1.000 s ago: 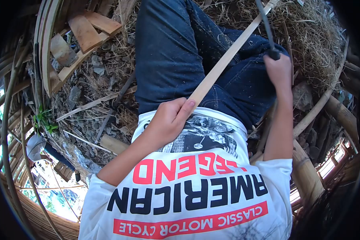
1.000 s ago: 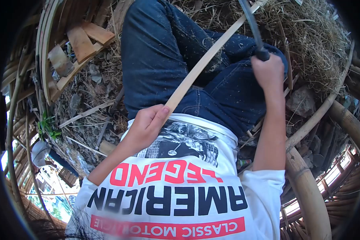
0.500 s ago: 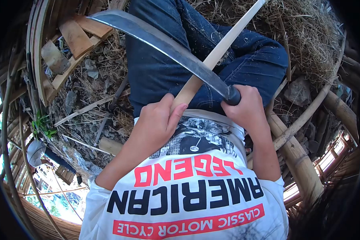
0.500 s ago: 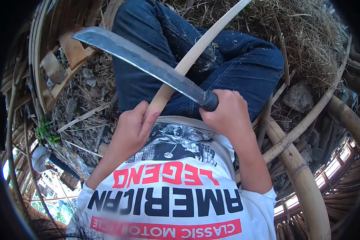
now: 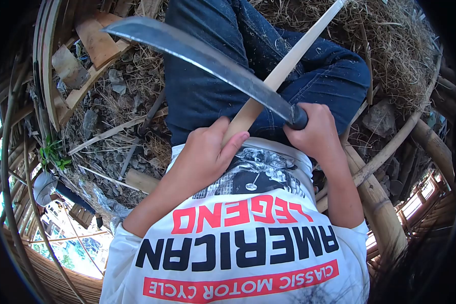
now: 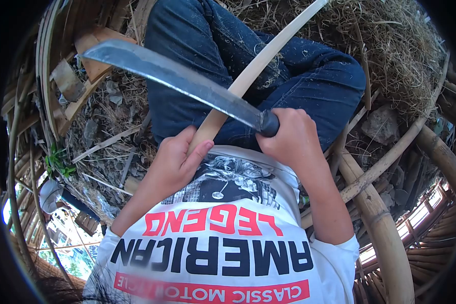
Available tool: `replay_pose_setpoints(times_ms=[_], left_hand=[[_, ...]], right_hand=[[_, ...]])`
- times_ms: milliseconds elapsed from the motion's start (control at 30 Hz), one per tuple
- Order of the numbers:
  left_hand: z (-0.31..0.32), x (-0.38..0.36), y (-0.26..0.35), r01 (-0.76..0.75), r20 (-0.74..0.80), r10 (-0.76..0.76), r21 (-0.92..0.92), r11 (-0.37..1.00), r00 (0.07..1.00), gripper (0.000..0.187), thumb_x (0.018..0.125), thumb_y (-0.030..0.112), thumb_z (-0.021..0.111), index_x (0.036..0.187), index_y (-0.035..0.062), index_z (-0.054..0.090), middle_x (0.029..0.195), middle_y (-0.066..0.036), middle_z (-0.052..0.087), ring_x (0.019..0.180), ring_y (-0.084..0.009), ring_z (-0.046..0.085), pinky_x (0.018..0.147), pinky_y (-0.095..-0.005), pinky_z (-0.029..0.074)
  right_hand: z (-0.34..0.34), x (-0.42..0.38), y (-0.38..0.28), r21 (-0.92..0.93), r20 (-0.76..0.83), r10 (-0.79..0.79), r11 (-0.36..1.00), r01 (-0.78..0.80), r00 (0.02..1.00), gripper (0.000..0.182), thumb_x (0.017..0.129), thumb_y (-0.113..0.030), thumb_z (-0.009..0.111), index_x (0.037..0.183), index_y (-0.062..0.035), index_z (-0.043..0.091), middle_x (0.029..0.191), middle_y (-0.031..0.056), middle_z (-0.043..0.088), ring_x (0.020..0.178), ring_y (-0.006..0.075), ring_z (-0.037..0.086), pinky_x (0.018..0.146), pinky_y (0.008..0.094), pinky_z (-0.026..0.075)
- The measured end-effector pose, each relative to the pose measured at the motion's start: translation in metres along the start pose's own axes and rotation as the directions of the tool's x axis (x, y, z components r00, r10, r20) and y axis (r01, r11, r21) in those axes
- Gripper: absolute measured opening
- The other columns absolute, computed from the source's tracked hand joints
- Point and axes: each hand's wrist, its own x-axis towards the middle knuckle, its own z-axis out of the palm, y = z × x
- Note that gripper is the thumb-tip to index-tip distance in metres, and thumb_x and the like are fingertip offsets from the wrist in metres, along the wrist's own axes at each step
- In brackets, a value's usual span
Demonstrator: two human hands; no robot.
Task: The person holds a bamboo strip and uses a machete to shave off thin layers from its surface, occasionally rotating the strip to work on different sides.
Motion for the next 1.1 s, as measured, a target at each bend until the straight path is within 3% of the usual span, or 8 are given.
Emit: replay_pose_setpoints(times_ms=[300, 367, 633, 700, 833, 867, 967, 1100], left_hand=[[-0.007, -0.002, 0.002, 0.069, 0.077, -0.062, -0.096, 0.993, 0.995, 0.039, 0.098, 0.028, 0.057, 0.078, -0.0033, 0.048, 0.058, -0.023, 0.051, 0.05, -0.0375, 0.05, 0.049, -0.0407, 0.038], [-0.006, -0.005, -0.001, 0.053, 0.065, -0.045, -0.119, 0.992, 0.997, 0.033, 0.1, 0.025, 0.055, 0.083, -0.0026, 0.053, 0.055, -0.009, 0.04, 0.052, -0.011, 0.035, 0.048, -0.032, 0.032], [-0.015, 0.003, -0.021, 0.076, 0.094, -0.061, -0.173, 0.982, 0.994, 0.033, 0.102, 0.027, 0.052, 0.082, 0.0006, 0.054, 0.058, 0.003, 0.043, 0.057, -0.0043, 0.036, 0.048, -0.0275, 0.031], [-0.017, 0.004, -0.022, 0.102, 0.124, -0.076, -0.215, 0.971, 0.989, 0.033, 0.102, 0.028, 0.051, 0.082, 0.0023, 0.054, 0.059, 0.006, 0.043, 0.057, -0.0025, 0.036, 0.048, -0.0256, 0.031], [-0.022, 0.006, -0.021, 0.171, 0.183, -0.11, -0.363, 0.916, 0.977, 0.033, 0.104, 0.03, 0.048, 0.083, 0.0055, 0.055, 0.06, 0.009, 0.041, 0.055, 0.0006, 0.036, 0.046, -0.0206, 0.029], [-0.021, 0.008, -0.023, 0.147, 0.173, -0.087, -0.372, 0.917, 0.981, 0.033, 0.104, 0.031, 0.048, 0.084, 0.006, 0.055, 0.06, 0.009, 0.041, 0.053, 0.0008, 0.036, 0.045, -0.0197, 0.028], [-0.021, 0.008, -0.022, 0.193, 0.17, -0.136, -0.388, 0.901, 0.976, 0.039, 0.102, 0.032, 0.052, 0.079, 0.0004, 0.055, 0.061, 0.007, 0.042, 0.058, -0.002, 0.035, 0.048, -0.0255, 0.03], [-0.011, 0.0, -0.03, 0.282, 0.242, -0.186, -0.467, 0.838, 0.952, 0.039, 0.102, 0.032, 0.052, 0.08, 0.0005, 0.055, 0.062, 0.007, 0.042, 0.059, -0.0019, 0.035, 0.049, -0.025, 0.03]], right_hand=[[-0.024, 0.049, 0.035, -0.029, -0.264, 0.053, 0.998, -0.063, 0.963, 0.026, 0.071, -0.023, 0.068, 0.079, 0.0018, 0.069, 0.077, 0.0264, 0.065, 0.083, 0.0429, 0.065, 0.073, 0.0459, 0.052], [-0.035, 0.063, 0.046, -0.032, -0.295, 0.042, 0.998, -0.053, 0.955, 0.027, 0.072, -0.023, 0.068, 0.078, 0.0033, 0.068, 0.076, 0.0263, 0.065, 0.08, 0.0431, 0.065, 0.072, 0.0452, 0.051], [-0.062, 0.105, 0.066, -0.043, -0.324, 0.059, 0.996, -0.077, 0.944, 0.028, 0.073, -0.026, 0.065, 0.077, 0.0024, 0.067, 0.068, 0.0211, 0.065, 0.069, 0.0346, 0.066, 0.068, 0.0409, 0.05], [-0.056, 0.097, 0.059, -0.07, -0.382, 0.017, 0.996, -0.047, 0.924, 0.026, 0.074, -0.023, 0.064, 0.075, 0.0026, 0.066, 0.063, 0.0179, 0.063, 0.062, 0.0289, 0.063, 0.063, 0.0388, 0.048], [-0.022, 0.057, 0.028, 0.222, -0.331, -0.023, 0.97, 0.102, 0.943, 0.017, 0.073, -0.012, 0.063, 0.069, 0.0043, 0.062, 0.054, 0.0123, 0.055, 0.051, 0.0142, 0.052, 0.052, 0.0347, 0.042], [-0.014, 0.046, 0.017, 0.21, -0.257, -0.003, 0.976, 0.059, 0.966, 0.018, 0.072, -0.014, 0.064, 0.069, 0.0039, 0.062, 0.055, 0.0138, 0.057, 0.051, 0.0154, 0.054, 0.052, 0.0356, 0.043], [0.003, 0.017, -0.012, 0.12, -0.076, 0.044, 0.992, -0.035, 0.996, 0.021, 0.07, -0.02, 0.066, 0.072, 0.0005, 0.068, 0.068, 0.0239, 0.064, 0.074, 0.0412, 0.066, 0.071, 0.0443, 0.053], [-0.006, 0.006, -0.022, -0.015, -0.045, 0.067, 0.998, -0.068, 0.997, 0.021, 0.071, -0.023, 0.067, 0.074, -0.002, 0.07, 0.072, 0.0232, 0.066, 0.076, 0.0419, 0.066, 0.075, 0.0467, 0.054]])
